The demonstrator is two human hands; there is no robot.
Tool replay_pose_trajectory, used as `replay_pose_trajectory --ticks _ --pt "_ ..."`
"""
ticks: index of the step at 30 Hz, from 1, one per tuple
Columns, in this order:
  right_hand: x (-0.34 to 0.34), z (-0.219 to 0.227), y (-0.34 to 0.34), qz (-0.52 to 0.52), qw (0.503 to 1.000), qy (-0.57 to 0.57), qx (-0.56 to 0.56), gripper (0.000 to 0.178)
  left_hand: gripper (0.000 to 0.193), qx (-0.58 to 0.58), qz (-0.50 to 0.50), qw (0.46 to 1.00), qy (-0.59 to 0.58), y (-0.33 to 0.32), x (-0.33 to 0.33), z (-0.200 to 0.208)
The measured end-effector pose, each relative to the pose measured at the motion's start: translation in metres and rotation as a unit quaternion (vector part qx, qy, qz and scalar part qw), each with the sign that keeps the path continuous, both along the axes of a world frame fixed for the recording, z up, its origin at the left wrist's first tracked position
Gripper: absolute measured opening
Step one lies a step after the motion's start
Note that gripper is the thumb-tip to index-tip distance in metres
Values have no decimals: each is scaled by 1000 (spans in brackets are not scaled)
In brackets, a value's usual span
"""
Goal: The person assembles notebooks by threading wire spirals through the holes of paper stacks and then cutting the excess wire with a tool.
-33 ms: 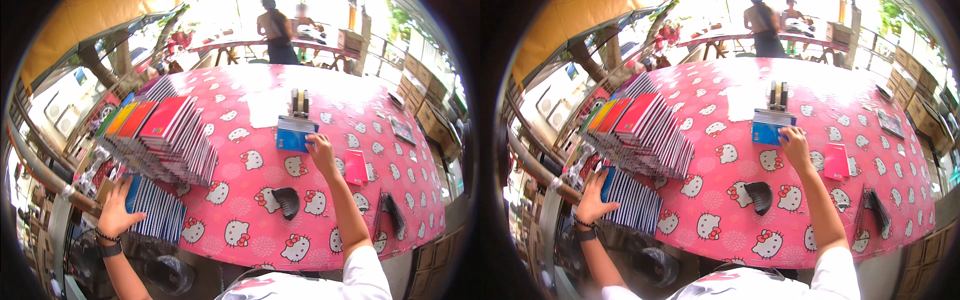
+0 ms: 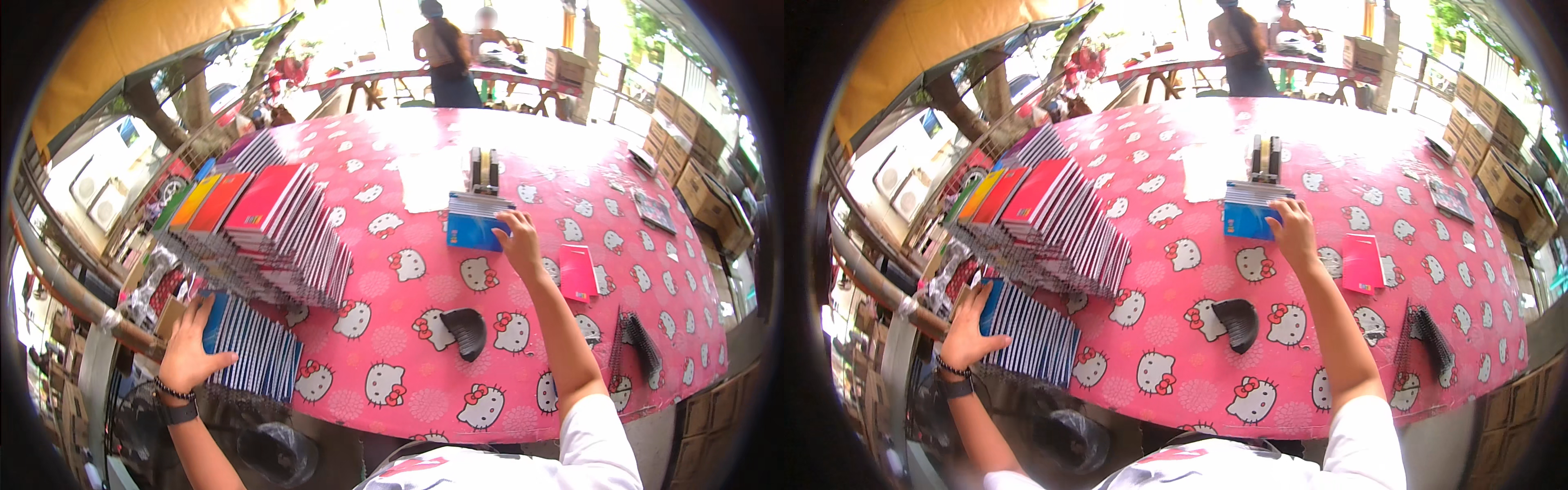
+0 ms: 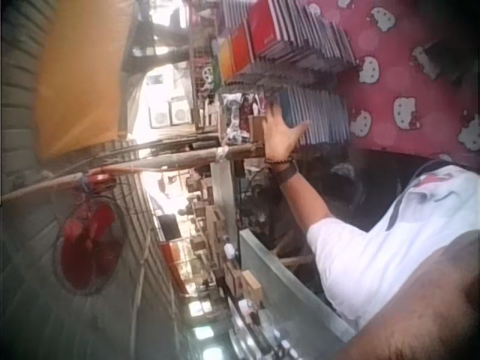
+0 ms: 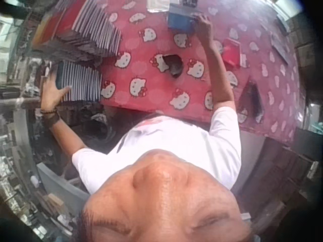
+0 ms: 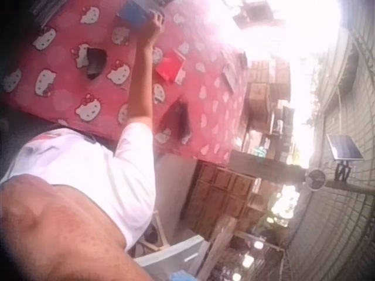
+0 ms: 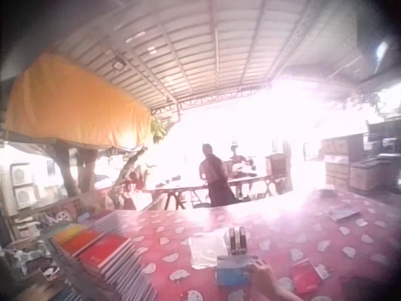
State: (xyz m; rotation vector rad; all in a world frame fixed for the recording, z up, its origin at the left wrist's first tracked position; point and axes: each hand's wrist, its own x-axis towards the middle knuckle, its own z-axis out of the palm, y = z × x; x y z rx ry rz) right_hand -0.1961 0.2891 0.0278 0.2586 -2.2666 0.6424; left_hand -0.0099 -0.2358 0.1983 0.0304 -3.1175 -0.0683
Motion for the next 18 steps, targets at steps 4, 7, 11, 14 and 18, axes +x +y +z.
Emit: replay_pose_trajectory --ticks 4,7,11,14,18 --pt "-47 -23 4 -93 985 -36 143 28 97 -43 -25 988 149 30 6 5" --pt "-54 -13 7 -79 990 -8 116 21 70 48 -115 932 339 86 16 4" --pt "8 29 -35 80 996 -14 -33 17 60 303 -224 845 381 149 8 -54" --pt "99 50 -75 260 964 -40 -36 21 59 485 -189 787 332 204 -7 -112" --pt "185 25 -72 296 940 -155 -61 18 35 618 -189 761 55 229 -1 -184"
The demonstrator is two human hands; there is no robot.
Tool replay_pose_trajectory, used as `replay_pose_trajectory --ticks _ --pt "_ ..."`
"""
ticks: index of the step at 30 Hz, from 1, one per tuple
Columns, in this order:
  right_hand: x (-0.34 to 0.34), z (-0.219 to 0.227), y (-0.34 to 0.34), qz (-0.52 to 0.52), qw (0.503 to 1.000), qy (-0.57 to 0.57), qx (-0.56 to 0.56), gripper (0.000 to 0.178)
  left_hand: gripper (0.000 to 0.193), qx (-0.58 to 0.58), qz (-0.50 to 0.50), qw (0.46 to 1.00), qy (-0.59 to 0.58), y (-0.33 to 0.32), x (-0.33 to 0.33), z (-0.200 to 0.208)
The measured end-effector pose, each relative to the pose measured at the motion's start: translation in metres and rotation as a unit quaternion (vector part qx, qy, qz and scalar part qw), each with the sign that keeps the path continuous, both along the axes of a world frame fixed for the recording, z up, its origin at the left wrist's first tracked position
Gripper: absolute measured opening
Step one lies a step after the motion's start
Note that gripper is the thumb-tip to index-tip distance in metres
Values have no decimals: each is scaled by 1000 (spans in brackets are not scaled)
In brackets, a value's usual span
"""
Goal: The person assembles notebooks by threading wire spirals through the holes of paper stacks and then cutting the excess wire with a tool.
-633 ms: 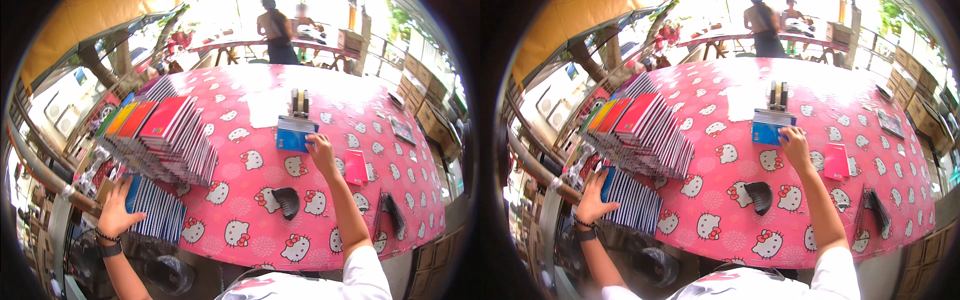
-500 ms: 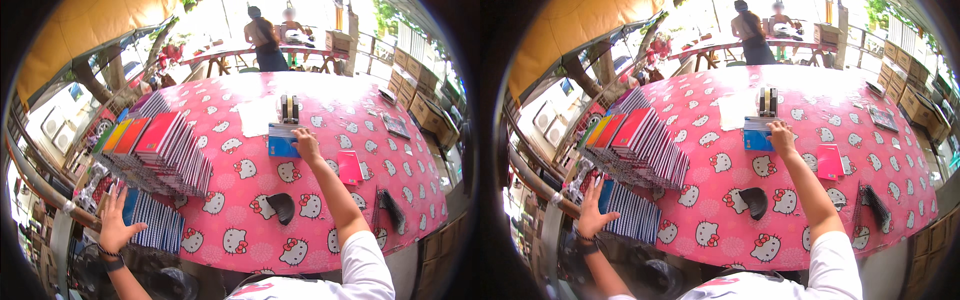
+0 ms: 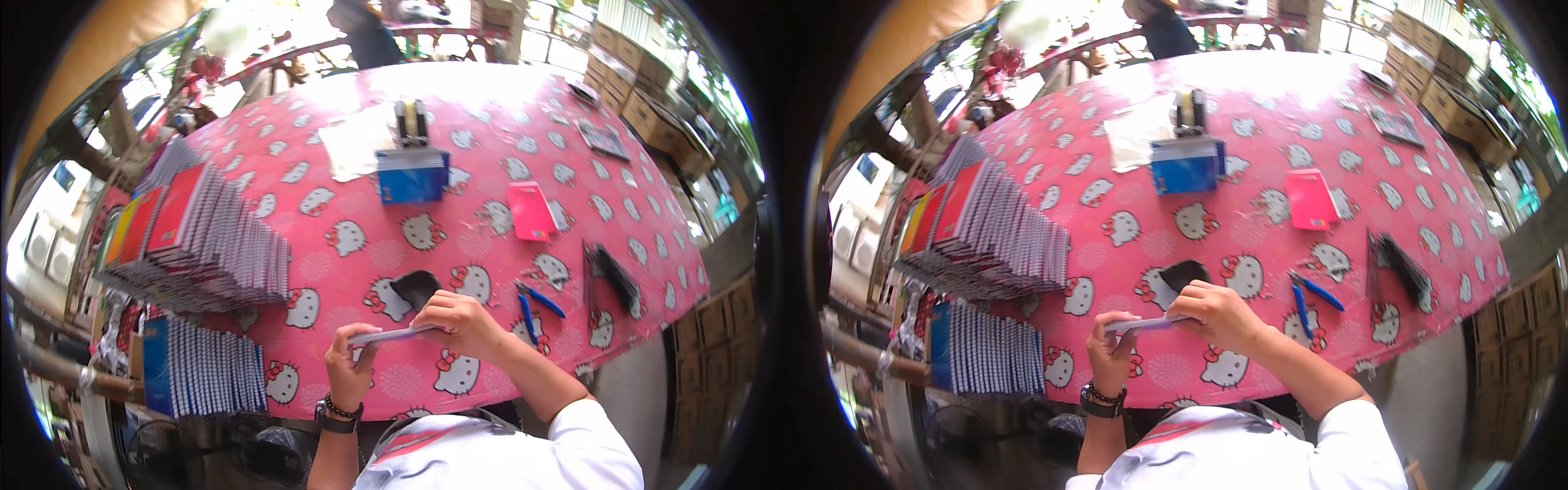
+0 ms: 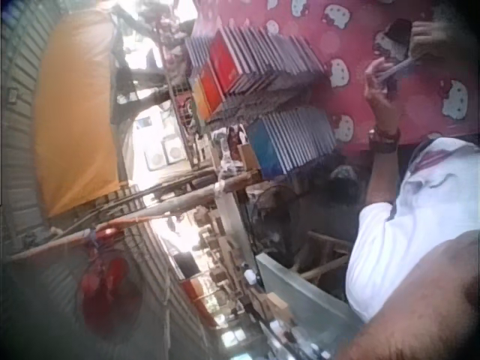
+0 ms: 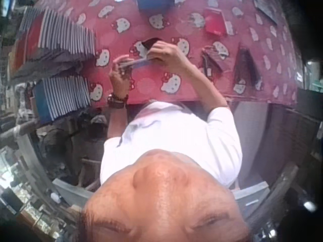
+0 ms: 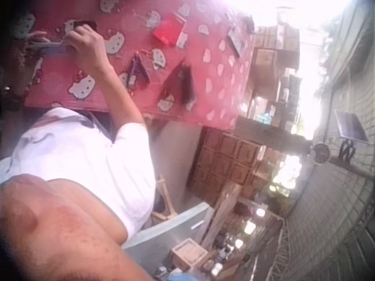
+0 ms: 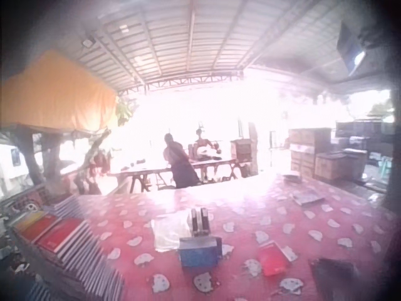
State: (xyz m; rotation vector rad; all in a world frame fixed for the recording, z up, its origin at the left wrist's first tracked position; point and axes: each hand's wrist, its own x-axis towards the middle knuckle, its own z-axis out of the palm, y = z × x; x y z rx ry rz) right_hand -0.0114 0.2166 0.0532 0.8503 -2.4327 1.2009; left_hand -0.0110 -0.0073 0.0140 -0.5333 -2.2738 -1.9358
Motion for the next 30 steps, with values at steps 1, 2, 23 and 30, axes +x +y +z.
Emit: replay_pose_trajectory --ticks 1,2,23,30 --pt "10 -10 5 -14 997 -42 -61 17 29 30 -41 998 -22 3 3 -10" --pt "20 -24 6 -30 989 -82 -122 15 26 41 -47 997 -40 5 6 -20" --pt "14 -63 273 -660 702 -40 265 22 19 -257 28 924 283 49 22 -5" --pt "-2 -42 229 -548 829 -47 99 25 24 -256 30 930 264 41 19 7"
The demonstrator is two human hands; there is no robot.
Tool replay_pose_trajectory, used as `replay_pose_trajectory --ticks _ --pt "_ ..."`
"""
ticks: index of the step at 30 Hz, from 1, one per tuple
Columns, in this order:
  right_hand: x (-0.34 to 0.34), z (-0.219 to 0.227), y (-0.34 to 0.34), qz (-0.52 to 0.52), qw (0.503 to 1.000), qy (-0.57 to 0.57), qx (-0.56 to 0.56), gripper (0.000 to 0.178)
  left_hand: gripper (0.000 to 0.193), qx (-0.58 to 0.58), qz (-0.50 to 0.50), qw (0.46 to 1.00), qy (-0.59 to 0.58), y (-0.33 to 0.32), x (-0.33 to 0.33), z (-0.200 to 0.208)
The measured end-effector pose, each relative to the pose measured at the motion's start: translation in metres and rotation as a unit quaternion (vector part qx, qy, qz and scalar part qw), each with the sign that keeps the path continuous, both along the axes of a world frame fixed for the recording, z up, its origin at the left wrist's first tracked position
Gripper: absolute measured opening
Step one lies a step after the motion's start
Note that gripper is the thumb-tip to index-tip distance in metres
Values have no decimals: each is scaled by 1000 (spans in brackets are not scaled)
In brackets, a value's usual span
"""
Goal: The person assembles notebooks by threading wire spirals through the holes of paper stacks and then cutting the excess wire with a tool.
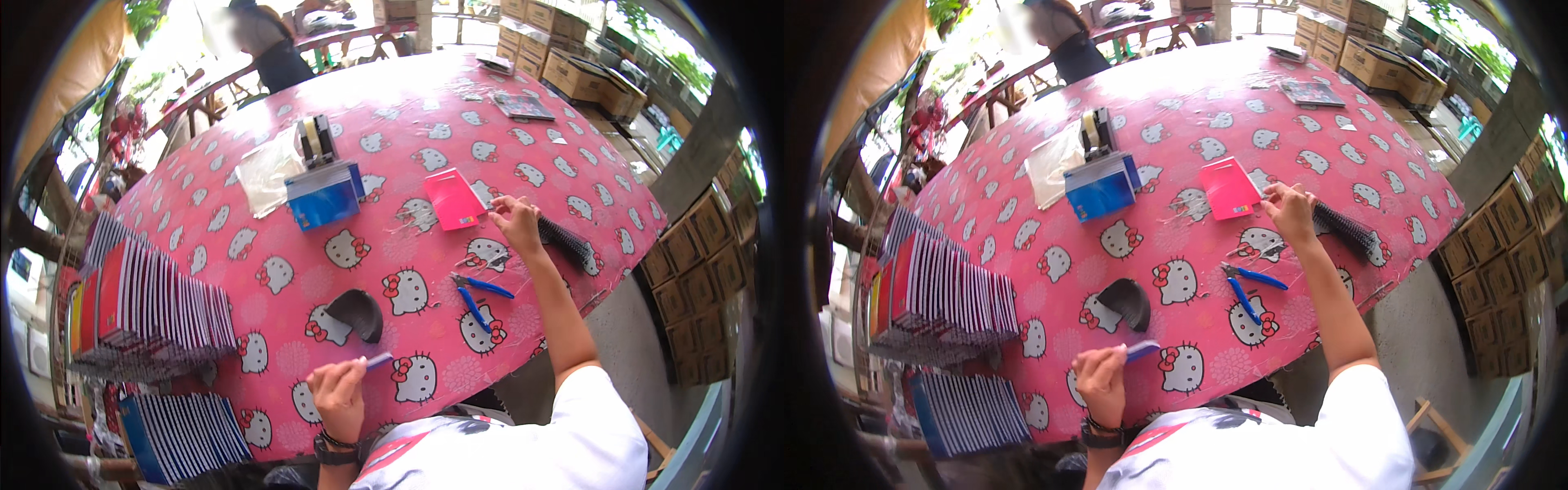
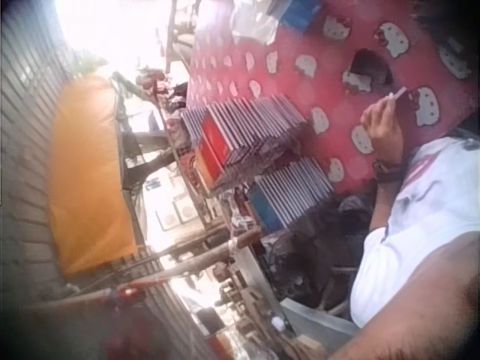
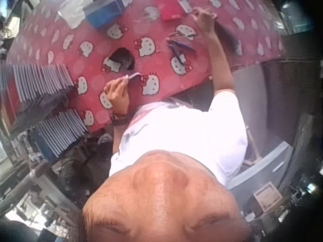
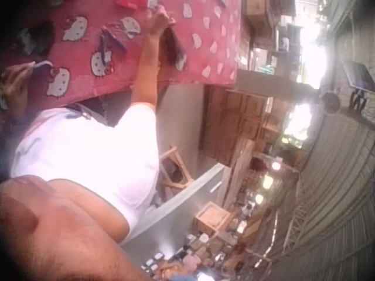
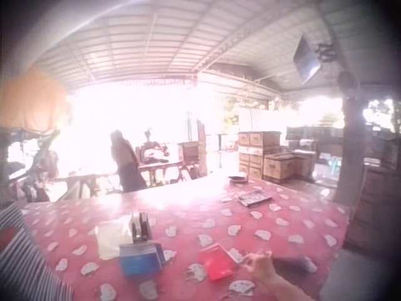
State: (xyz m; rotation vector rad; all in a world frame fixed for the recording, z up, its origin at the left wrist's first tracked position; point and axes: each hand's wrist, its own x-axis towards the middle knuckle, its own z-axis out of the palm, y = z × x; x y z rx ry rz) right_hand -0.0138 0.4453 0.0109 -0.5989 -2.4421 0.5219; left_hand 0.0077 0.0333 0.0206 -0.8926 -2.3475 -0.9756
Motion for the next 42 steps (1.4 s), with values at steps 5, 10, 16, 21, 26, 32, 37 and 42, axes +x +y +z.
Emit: replay_pose_trajectory --ticks 5,10,16,21,26,32,37,42 --pt "15 42 -117 238 907 114 -328 26 25 -1 5 1000 -26 -14 -19 -2" --pt "23 41 -198 451 856 -34 -248 30 23 11 -21 999 -48 -12 -26 2" --pt "13 22 -208 488 841 -49 -229 27 23 22 -18 999 -46 -12 -28 1" --pt "11 19 -207 526 817 -38 -234 27 23 18 -22 998 -50 -14 -31 3" --pt "16 15 -203 528 811 -84 -235 32 24 16 -28 997 -68 -16 -31 3" --pt "19 28 -201 496 848 -75 -171 27 17 8 7 996 -87 -9 -28 7" --pt "19 24 -203 509 846 -61 -149 26 17 -21 25 997 -76 -5 -28 3" --pt "17 17 -205 515 852 -9 -97 22 18 -20 28 996 -77 -4 -30 3"
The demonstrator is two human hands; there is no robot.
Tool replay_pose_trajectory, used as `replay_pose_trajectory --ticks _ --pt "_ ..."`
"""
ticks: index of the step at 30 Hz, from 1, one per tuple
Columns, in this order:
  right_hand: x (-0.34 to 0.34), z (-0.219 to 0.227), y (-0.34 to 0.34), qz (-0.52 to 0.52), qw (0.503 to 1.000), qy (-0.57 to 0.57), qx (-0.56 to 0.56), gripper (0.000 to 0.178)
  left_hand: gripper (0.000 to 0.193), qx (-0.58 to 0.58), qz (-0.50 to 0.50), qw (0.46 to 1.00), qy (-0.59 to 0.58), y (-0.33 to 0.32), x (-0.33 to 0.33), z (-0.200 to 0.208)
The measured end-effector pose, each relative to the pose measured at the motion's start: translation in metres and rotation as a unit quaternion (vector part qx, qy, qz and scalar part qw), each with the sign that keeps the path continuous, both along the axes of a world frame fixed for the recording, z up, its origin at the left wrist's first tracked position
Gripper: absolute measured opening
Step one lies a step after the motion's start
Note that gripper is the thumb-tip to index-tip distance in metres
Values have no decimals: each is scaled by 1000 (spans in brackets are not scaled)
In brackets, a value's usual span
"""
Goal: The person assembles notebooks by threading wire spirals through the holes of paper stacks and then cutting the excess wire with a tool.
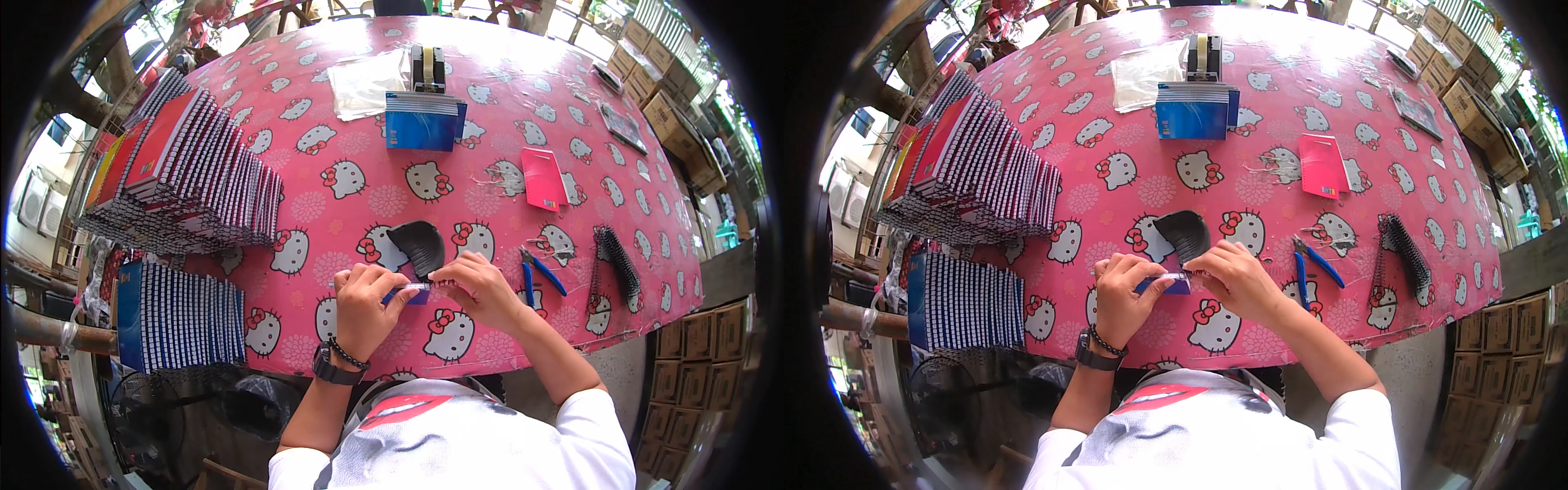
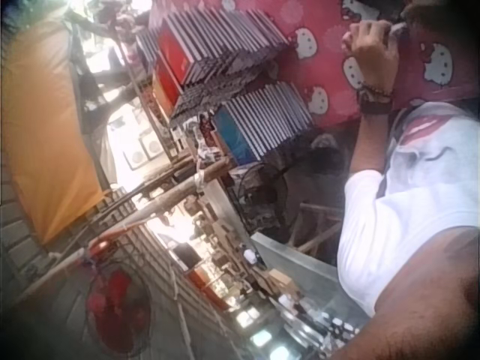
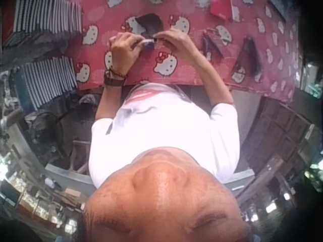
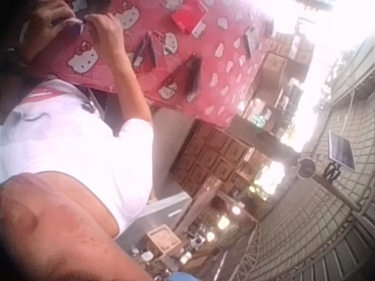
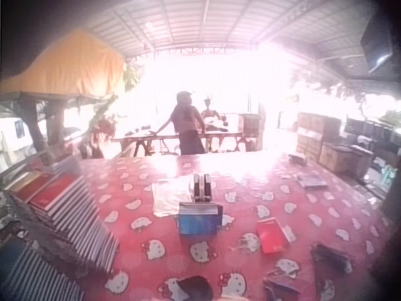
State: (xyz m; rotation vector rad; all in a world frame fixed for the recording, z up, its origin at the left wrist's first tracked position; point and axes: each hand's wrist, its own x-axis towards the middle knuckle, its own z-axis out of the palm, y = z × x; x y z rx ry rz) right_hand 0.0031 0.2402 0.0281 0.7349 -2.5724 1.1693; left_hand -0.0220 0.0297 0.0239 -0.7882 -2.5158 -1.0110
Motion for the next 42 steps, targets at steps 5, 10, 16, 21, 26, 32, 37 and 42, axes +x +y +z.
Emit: replay_pose_trajectory --ticks 5,10,16,21,26,32,37,42 --pt "-2 -12 -1 -5 995 104 0 26 16 1 -7 1000 -1 0 -1 2" --pt "-3 -10 4 36 998 45 -18 27 15 0 -11 1000 1 0 -1 1" --pt "4 3 -3 11 1000 -10 -23 34 15 -10 -4 1000 21 -1 6 2" --pt "6 -10 5 40 997 -63 -11 31 20 -17 -27 999 22 6 10 6" --pt "6 1 -3 44 991 -125 -30 42 22 -14 -39 999 24 9 16 1" --pt "-30 -6 12 90 983 -109 -113 37 20 -54 -75 995 36 7 17 -1" --pt "-66 -8 16 88 974 -90 189 71 16 -20 -100 994 27 10 18 7" --pt "-71 7 -1 45 934 -186 303 87 18 -69 -143 987 -1 -5 14 -2"
